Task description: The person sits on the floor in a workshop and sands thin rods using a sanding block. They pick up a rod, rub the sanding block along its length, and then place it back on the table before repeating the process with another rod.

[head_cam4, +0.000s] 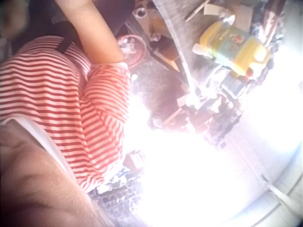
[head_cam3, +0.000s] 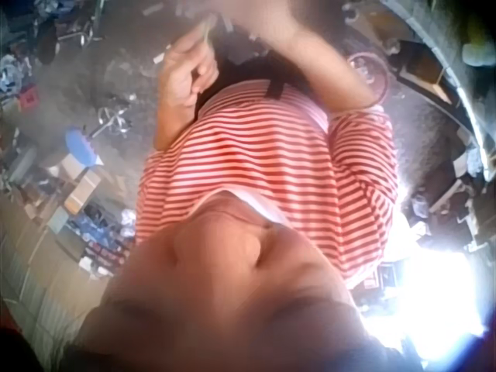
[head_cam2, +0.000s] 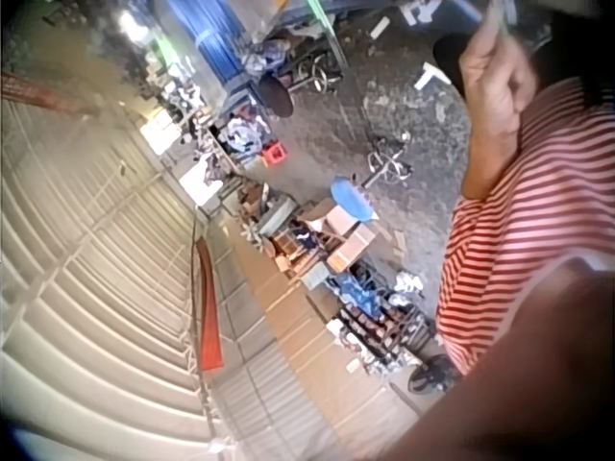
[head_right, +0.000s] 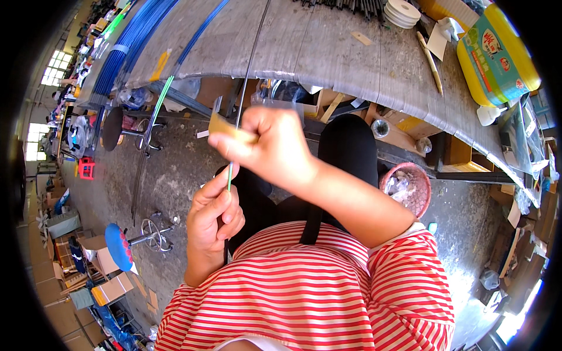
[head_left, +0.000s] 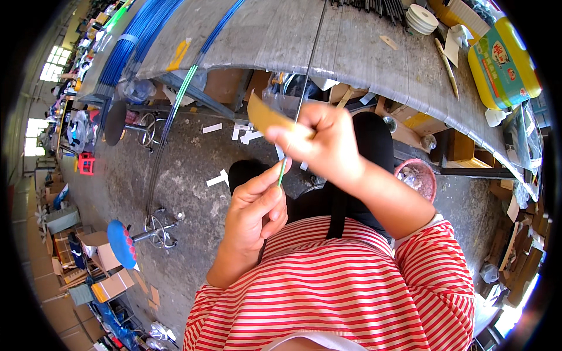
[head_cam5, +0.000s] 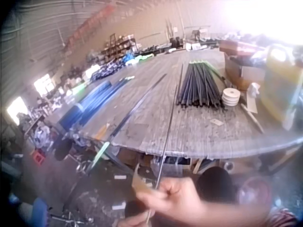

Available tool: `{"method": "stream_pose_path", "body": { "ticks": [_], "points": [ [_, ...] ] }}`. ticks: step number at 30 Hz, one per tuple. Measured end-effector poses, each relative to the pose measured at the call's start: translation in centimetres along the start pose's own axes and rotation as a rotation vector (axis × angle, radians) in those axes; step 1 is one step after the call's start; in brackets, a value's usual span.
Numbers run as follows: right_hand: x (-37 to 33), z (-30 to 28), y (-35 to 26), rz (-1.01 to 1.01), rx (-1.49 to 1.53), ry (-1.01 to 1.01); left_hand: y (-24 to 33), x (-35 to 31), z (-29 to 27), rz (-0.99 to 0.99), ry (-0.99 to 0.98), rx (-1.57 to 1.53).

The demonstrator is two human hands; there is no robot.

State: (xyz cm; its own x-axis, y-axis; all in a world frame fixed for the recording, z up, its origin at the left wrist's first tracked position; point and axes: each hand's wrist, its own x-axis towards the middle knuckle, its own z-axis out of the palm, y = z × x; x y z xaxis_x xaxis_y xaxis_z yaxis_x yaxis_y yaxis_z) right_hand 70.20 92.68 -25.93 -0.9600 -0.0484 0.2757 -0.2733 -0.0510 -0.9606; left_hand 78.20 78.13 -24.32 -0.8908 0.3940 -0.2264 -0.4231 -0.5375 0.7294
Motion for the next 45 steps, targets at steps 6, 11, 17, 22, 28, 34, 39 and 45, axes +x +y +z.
{"method": "stream_pose_path", "body": {
  "ticks": [6, 11, 17, 22, 28, 34, 39, 45],
  "points": [
    [0.9, -0.8, -1.0, -0.003, -0.212, 0.001, -0.1, 0.1, 0.0, 0.023, 0.017, 0.028],
    [-0.4, 0.0, 0.0, -0.128, -0.213, -0.070, -0.2, 0.0, -0.2, 0.031, 0.015, 0.019],
    [-0.1, -0.3, -0.6, -0.094, -0.195, -0.036, -0.2, -0.1, -0.1, 0.041, 0.010, 0.020],
    [0.5, -0.7, -1.0, -0.038, -0.143, 0.029, 0.2, 0.1, 0.1, 0.018, 0.020, 0.066],
    [-0.3, -0.4, -1.0, -0.145, -0.223, -0.046, 0.2, 0.0, -0.1, 0.031, 0.021, 0.029],
    [-0.3, -0.2, -0.2, -0.045, -0.086, -0.019, 0.3, 0.1, 0.0, 0.008, 0.014, 0.035],
    [0.9, -1.1, -0.9, -0.057, -0.201, 0.045, 0.3, 0.2, 0.0, 0.001, 0.028, 0.066],
    [-0.5, -0.2, -0.7, -0.102, -0.198, -0.056, -0.2, 0.1, -0.4, 0.056, 0.070, 0.058]
  ]
}}
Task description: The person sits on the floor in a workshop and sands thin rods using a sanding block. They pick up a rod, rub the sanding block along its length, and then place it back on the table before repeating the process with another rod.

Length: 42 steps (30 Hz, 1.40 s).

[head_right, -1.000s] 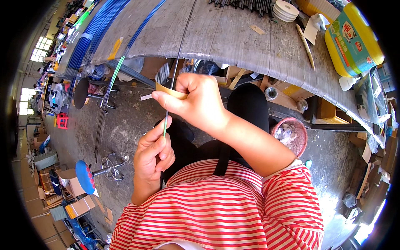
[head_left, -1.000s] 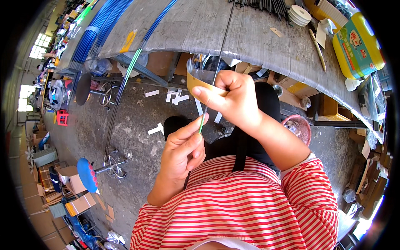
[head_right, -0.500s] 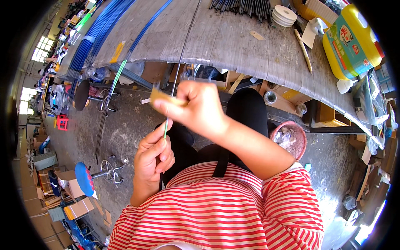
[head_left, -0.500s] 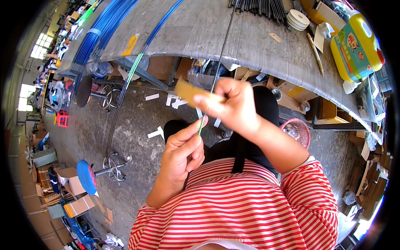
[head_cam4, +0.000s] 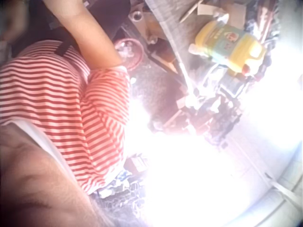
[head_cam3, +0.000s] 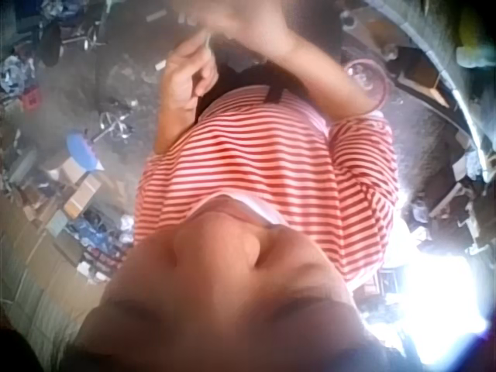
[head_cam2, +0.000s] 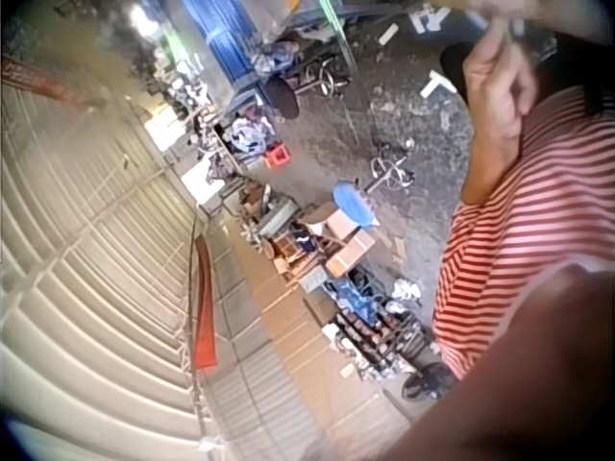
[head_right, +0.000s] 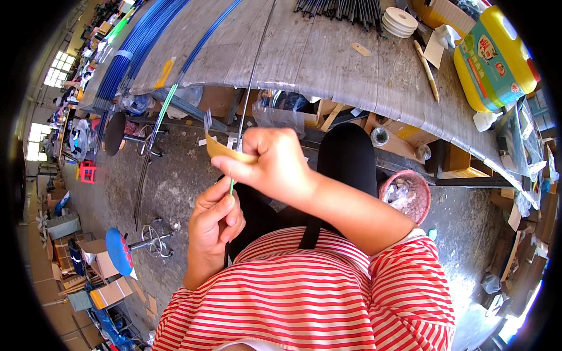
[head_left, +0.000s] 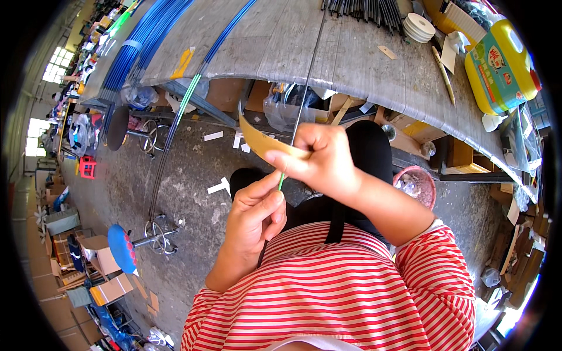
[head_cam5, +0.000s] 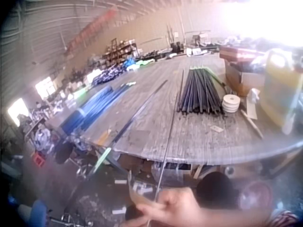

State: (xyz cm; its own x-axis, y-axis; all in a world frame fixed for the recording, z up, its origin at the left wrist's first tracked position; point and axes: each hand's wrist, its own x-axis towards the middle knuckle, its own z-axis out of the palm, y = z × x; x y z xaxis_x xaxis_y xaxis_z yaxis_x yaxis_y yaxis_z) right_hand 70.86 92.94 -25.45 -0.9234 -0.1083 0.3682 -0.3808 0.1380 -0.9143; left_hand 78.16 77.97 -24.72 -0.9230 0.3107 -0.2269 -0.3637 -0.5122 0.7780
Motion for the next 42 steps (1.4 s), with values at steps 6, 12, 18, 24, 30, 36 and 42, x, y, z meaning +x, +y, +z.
{"method": "stream_pose_path", "body": {
  "ticks": [6, 12, 18, 24, 30, 36, 42],
  "points": [
    [0.2, 0.2, 0.2, 0.032, 0.037, 0.039, 0.4, 0.2, 0.0, -0.037, -0.023, 0.006],
    [1.7, -1.3, -0.9, 0.073, -0.024, 0.084, 0.7, 0.5, 0.1, -0.088, -0.104, -0.115],
    [0.7, -0.6, -0.3, 0.019, -0.023, 0.062, 0.3, 0.5, -0.4, -0.109, -0.107, -0.148],
    [-0.1, 0.0, -0.1, -0.024, -0.066, 0.004, 0.3, 0.3, -0.4, -0.086, -0.108, -0.173],
    [1.4, -0.9, -0.5, 0.054, 0.044, 0.087, 0.5, 0.4, -0.2, -0.116, -0.140, -0.167],
    [1.3, -0.7, -0.3, 0.033, 0.037, 0.064, 0.6, 0.3, -0.1, -0.105, -0.112, -0.155],
    [0.3, -0.2, 0.1, -0.041, -0.062, -0.009, 0.4, 0.3, -0.3, -0.089, -0.097, -0.144]
  ]
}}
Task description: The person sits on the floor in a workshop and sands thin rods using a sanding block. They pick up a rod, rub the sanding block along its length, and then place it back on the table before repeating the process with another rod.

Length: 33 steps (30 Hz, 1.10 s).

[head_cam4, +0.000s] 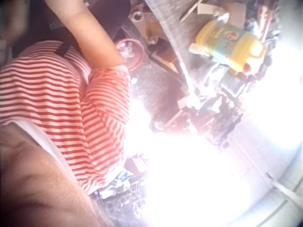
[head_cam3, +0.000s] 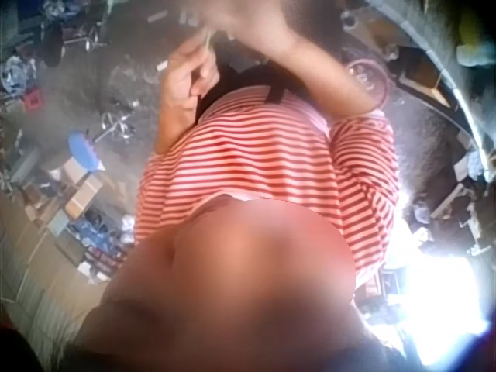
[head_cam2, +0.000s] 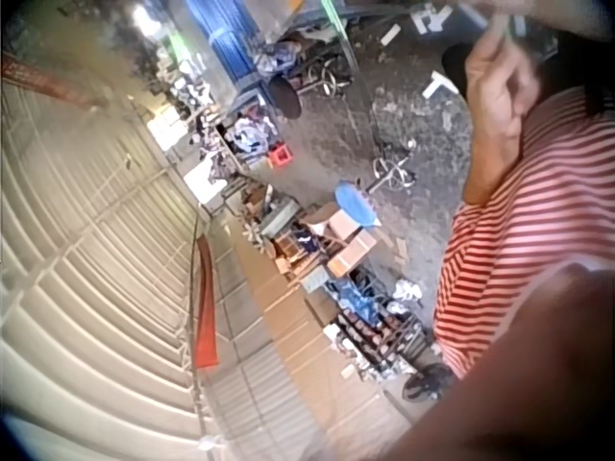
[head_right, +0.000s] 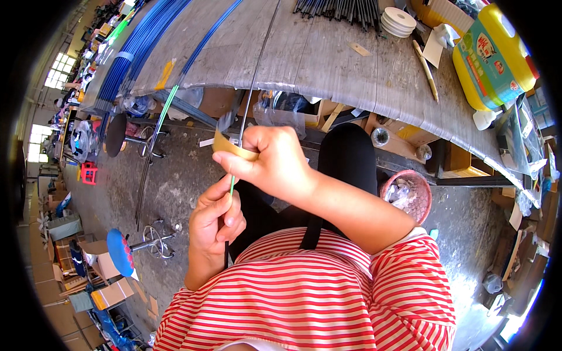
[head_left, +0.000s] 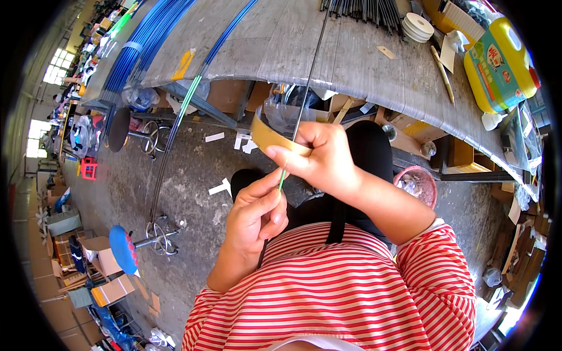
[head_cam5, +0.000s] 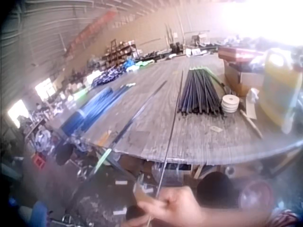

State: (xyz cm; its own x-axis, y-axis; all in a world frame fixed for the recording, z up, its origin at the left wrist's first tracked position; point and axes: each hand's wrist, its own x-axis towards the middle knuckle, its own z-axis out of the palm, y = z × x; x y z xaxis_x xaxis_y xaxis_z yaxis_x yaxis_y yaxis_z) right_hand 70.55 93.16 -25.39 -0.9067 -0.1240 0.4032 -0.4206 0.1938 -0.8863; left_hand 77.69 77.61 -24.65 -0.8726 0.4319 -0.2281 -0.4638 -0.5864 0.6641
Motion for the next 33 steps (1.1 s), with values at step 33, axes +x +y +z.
{"method": "stream_pose_path", "body": {
  "ticks": [33],
  "points": [
    [0.1, 0.3, -0.1, -0.022, -0.066, -0.037, -0.2, -0.3, -0.2, 0.035, -0.013, -0.043]
  ]
}}
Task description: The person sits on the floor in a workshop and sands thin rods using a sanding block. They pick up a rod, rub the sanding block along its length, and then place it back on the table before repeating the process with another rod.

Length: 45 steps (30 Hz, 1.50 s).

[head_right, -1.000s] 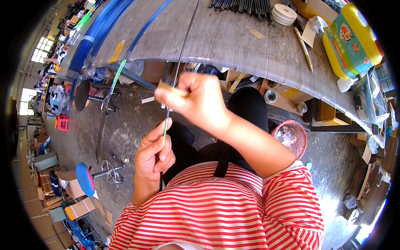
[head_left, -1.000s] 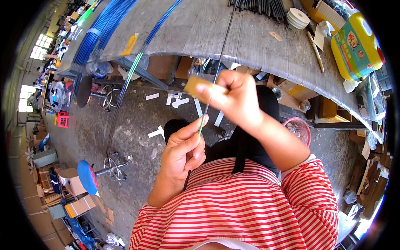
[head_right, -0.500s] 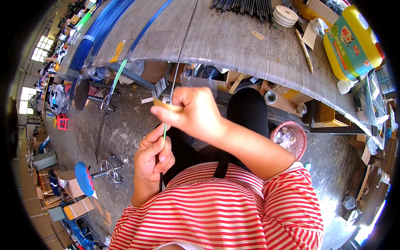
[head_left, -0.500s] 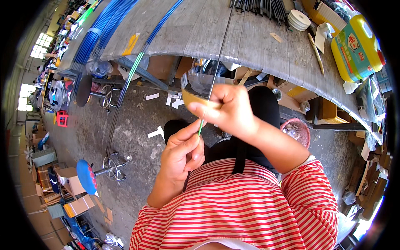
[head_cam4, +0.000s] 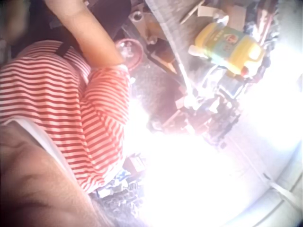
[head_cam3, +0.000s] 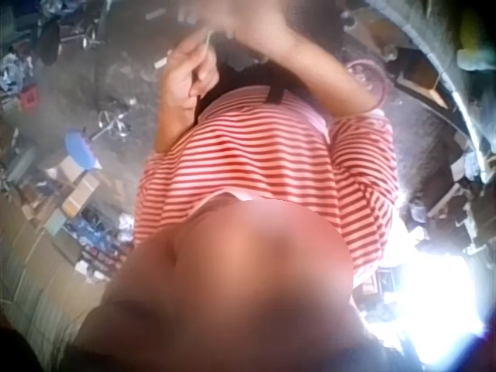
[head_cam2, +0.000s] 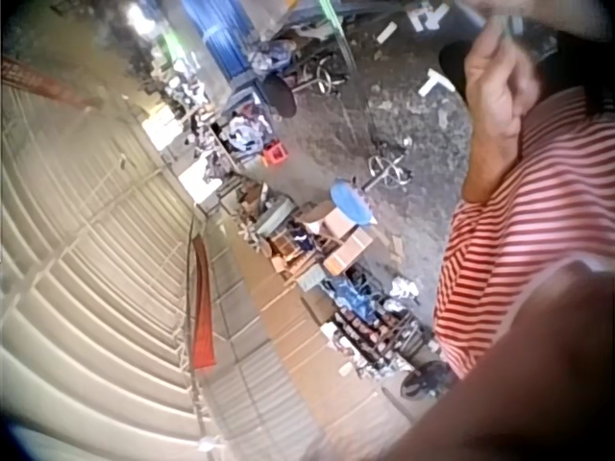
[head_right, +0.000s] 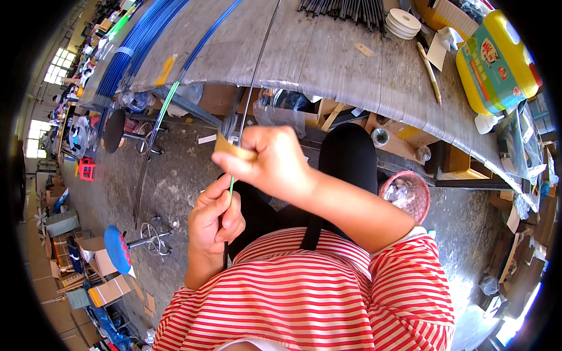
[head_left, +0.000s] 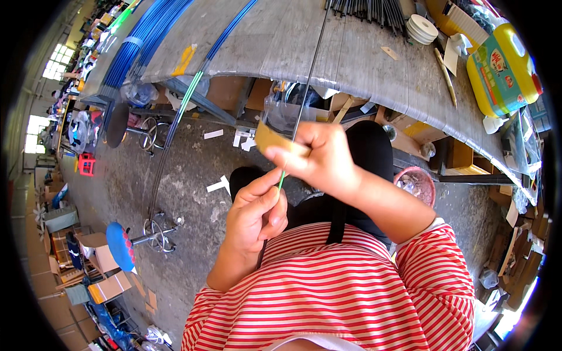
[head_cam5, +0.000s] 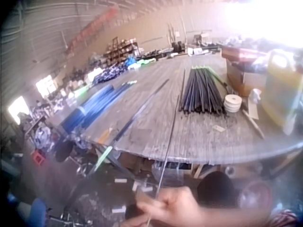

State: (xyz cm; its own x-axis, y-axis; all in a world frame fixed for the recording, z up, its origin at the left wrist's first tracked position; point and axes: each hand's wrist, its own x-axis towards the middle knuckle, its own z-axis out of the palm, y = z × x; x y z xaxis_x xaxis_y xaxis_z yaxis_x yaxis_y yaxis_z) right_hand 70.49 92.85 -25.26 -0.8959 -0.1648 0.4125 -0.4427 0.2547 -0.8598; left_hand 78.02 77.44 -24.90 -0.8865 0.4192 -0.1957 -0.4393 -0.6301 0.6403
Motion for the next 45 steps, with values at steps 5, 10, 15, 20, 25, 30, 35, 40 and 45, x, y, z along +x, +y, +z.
{"method": "stream_pose_path", "body": {
  "ticks": [5, 10, 15, 20, 25, 30, 35, 40, 45],
  "points": [
    [1.9, -1.5, -0.2, 0.167, 0.136, 0.089, 0.5, 0.3, 0.7, -0.050, -0.018, 0.023],
    [-0.1, 0.2, 0.2, 0.090, 0.128, 0.001, 0.1, 0.1, 0.2, -0.029, 0.011, -0.006],
    [1.0, -0.3, 0.5, 0.151, 0.234, 0.056, 0.4, 0.2, 0.7, -0.058, -0.018, 0.024],
    [0.4, 0.3, 0.9, 0.181, 0.354, 0.022, 0.3, 0.2, 0.5, -0.037, -0.005, 0.028],
    [-0.1, 0.7, 0.7, 0.158, 0.262, 0.023, 0.3, 0.1, 0.5, -0.031, -0.027, 0.033],
    [1.5, -0.8, 0.0, 0.157, 0.140, 0.076, 0.4, 0.0, 0.7, -0.027, -0.027, 0.071],
    [-0.4, 0.1, -0.4, 0.019, 0.025, -0.016, -0.1, -0.1, 0.4, 0.010, 0.013, 0.078],
    [0.6, 0.0, 0.3, 0.108, 0.169, 0.068, 0.2, 0.0, 0.7, -0.024, -0.003, 0.087],
    [0.0, 0.2, -0.2, 0.069, 0.100, 0.031, -0.2, -0.2, 0.3, 0.004, 0.035, 0.055]
  ]
}}
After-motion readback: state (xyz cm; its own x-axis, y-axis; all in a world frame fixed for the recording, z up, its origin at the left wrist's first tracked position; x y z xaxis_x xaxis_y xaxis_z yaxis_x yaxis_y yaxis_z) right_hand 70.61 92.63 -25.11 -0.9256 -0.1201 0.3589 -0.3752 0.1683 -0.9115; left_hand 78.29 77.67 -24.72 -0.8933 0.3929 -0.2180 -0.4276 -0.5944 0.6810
